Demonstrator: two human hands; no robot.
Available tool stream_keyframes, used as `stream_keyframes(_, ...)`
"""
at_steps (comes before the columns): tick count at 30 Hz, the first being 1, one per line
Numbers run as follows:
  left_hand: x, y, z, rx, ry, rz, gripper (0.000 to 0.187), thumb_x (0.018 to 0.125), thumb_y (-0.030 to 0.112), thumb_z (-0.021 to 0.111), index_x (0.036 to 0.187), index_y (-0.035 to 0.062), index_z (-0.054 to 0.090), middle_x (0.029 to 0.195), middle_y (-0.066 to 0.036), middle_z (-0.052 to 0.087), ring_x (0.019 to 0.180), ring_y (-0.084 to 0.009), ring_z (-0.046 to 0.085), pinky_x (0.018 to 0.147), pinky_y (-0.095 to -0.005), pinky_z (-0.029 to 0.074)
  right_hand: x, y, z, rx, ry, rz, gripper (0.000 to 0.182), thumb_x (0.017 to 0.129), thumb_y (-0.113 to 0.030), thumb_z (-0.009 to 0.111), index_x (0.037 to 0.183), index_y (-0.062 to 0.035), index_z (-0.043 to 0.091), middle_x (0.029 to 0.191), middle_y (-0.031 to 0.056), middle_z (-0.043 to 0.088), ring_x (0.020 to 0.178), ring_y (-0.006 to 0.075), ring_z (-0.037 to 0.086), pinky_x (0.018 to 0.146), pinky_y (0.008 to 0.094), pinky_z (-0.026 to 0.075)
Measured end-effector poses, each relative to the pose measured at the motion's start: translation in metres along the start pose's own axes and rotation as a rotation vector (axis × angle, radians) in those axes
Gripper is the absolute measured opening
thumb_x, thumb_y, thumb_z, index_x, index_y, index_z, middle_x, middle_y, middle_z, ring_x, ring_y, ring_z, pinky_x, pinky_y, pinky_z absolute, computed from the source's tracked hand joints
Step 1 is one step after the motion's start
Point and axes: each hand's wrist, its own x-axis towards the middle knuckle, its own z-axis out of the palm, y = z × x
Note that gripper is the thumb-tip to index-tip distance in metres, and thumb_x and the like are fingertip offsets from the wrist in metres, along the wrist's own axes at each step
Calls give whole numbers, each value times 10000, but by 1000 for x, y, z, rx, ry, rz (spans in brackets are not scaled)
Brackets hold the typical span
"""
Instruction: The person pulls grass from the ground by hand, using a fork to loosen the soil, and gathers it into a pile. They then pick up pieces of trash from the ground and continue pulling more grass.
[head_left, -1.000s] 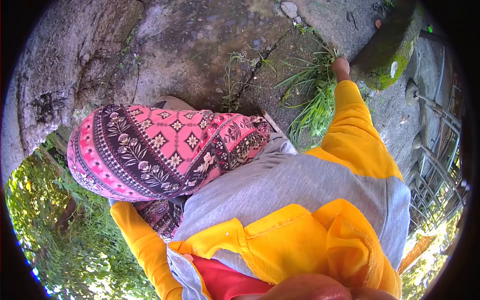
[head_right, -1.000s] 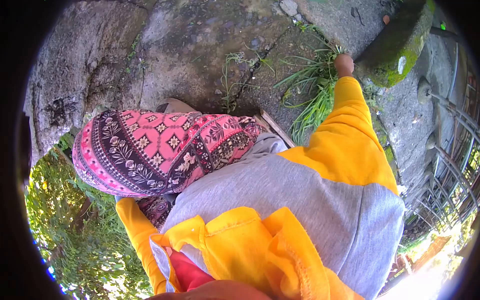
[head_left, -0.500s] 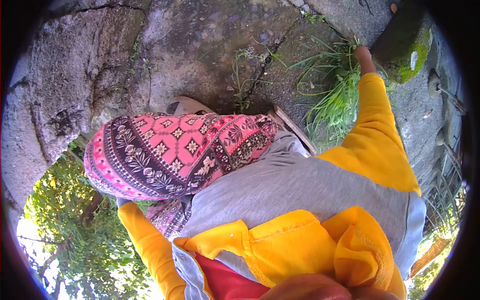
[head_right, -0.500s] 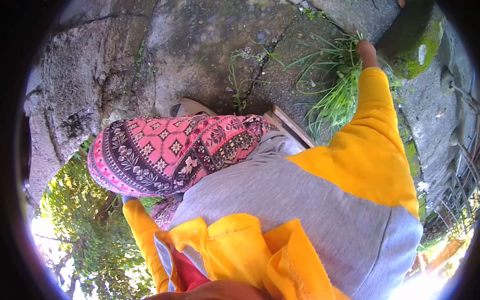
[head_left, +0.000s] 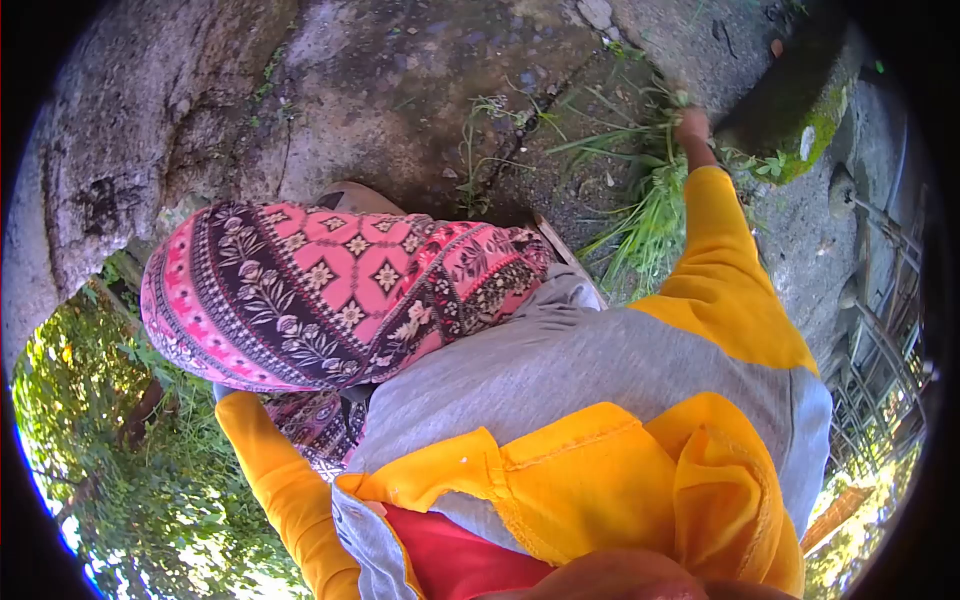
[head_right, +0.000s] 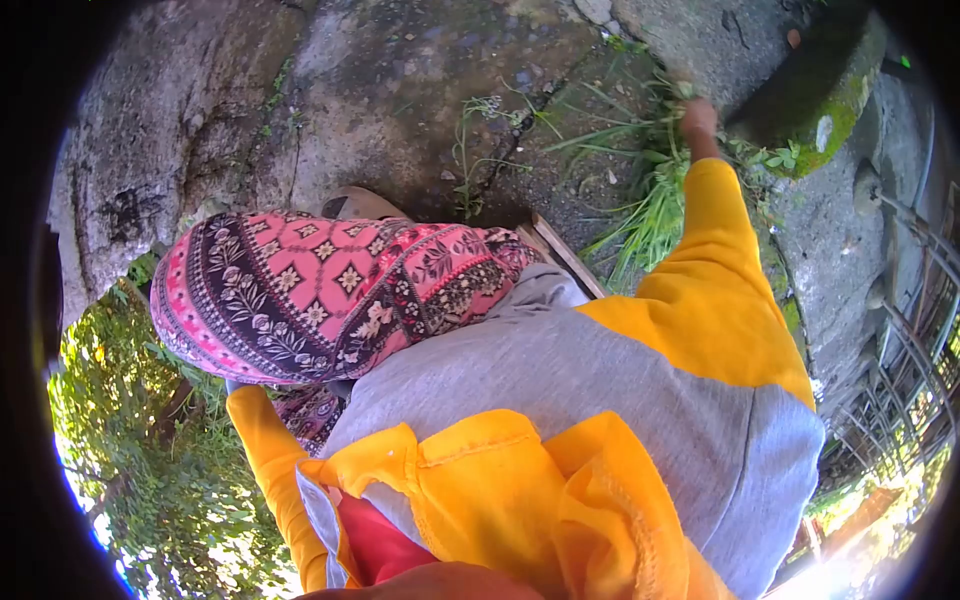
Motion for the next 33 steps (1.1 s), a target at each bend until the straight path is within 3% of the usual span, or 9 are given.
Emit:
stream_keyframes(2,2,2,-1,10,-4,1,340,779,295,513,970,22,578,924,-202,594,868,-341,566,739,-383,439,-25,-49,0,-173,123,-456,82,606,-177,598,587,-100,578,685,113,556,695,299,545,592,382,433)
stream_keyframes(4,5,3,-1,17,-9,16,340,779,295,513,971,22,578,925,-202,594,870,-340,566,740,-383,439,-75,-112,-28,-62,175,-591,114,642,-147,581,714,-63,607,769,166,600,782,307,591,682,391,469)
stream_keyframes(5,8,3,0,18,-5,22,340,780,296,512,971,22,578,925,-202,594,871,-340,566,741,-382,439,-66,-120,9,133,105,-342,157,676,-166,555,778,-61,613,833,166,603,797,304,592,686,393,473)
stream_keyframes(7,10,2,3,11,5,27,341,780,296,512,973,23,578,927,-202,594,872,-340,565,743,-382,439,-79,-136,-54,194,1,-58,197,714,-183,521,828,-52,615,920,172,590,848,315,578,701,395,478)
stream_keyframes(11,13,3,8,19,-5,39,342,781,297,510,975,24,578,929,-202,594,876,-339,565,746,-381,439,-44,-52,-47,-138,228,-9,223,763,-186,471,852,-49,623,973,159,593,899,308,575,771,410,462)
stream_keyframes(15,18,3,11,28,1,39,343,782,298,509,977,25,577,932,-202,593,879,-338,564,749,-380,439,-20,33,-18,-70,-49,147,260,765,-162,453,925,-41,618,1035,160,575,967,307,553,805,404,451)
stream_keyframes(19,26,-2,13,82,4,50,343,782,299,507,979,26,577,934,-202,593,882,-337,563,752,-379,439,-19,65,9,-15,-89,301,243,763,-161,464,901,-43,626,1007,162,585,942,315,561,793,393,458)
stream_keyframes(25,44,-30,16,259,-45,84,345,784,300,505,983,28,577,938,-202,593,887,-336,562,757,-378,438,-4,69,29,-286,-192,23,224,763,-211,497,831,-52,640,908,173,609,874,308,586,728,393,479)
stream_keyframes(33,66,-2,19,88,101,-51,441,815,427,445,853,10,585,822,-247,576,817,-391,547,723,-447,427,20,-74,-23,-197,274,-646,205,670,-229,608,728,-32,596,736,161,587,788,350,560,786,388,441)
